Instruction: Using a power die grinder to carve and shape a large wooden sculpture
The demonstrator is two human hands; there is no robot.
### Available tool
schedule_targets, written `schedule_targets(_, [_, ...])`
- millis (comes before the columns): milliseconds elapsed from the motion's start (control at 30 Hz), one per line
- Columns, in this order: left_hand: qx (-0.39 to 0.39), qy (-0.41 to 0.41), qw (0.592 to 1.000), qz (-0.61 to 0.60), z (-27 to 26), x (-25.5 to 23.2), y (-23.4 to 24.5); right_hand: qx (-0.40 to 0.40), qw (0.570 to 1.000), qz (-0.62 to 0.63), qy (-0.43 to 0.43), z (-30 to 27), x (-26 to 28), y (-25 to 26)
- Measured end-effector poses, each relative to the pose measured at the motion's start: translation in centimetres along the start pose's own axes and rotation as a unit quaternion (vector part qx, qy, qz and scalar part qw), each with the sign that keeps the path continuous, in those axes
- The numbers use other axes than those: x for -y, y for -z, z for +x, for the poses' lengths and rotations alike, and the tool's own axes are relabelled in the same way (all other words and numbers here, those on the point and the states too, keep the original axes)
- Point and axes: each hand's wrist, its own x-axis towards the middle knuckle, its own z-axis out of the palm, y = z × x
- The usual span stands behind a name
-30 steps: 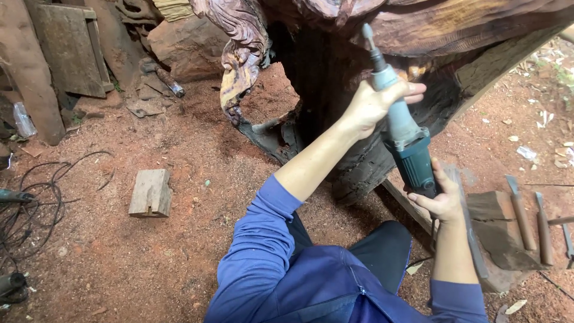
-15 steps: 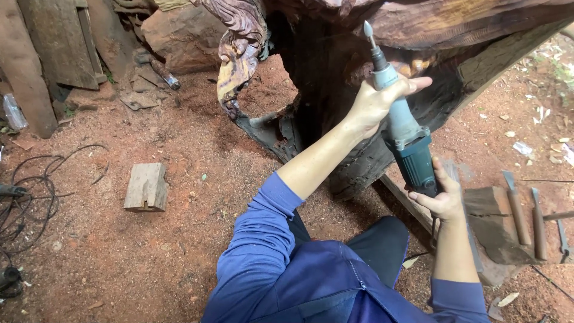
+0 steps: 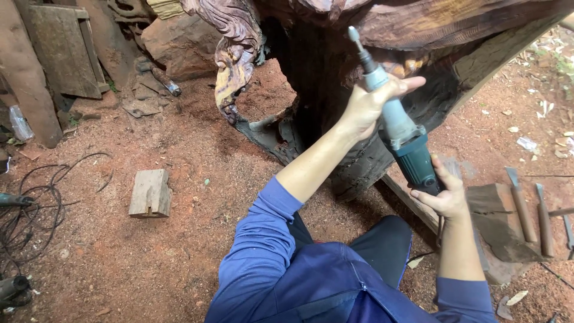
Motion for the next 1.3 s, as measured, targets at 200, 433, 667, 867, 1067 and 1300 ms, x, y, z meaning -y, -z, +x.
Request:
schedule_targets(200, [-0.064,-0.009,0.997,0.035,0.7,0.3,-2.4,-0.025,1.0,-0.005,-0.01,-1.3,-1.5,0.1])
schedule_targets(433, [-0.01,0.012,0.986,0.165,1.1,0.7,-2.1,0.023,0.998,0.049,0.017,-1.5,-1.0,0.4])
schedule_targets(667, [-0.066,0.0,0.996,0.056,-0.6,-2.0,-2.8,-0.005,1.0,0.007,0.021,-0.8,-1.3,-0.9])
schedule_targets(867, [-0.08,-0.014,0.99,0.112,-0.9,-2.6,-4.6,-0.03,0.999,0.023,0.036,-1.5,-1.8,-2.3])
schedule_targets(1067, [-0.119,-0.032,0.988,0.09,-0.3,0.1,-1.7,-0.005,1.0,0.021,-0.002,-1.3,-1.0,-1.9])
schedule_targets(1300, [-0.121,0.001,0.988,0.097,-2.2,-2.6,-2.4,0.007,1.0,0.01,-0.029,-1.4,-0.9,-1.8])
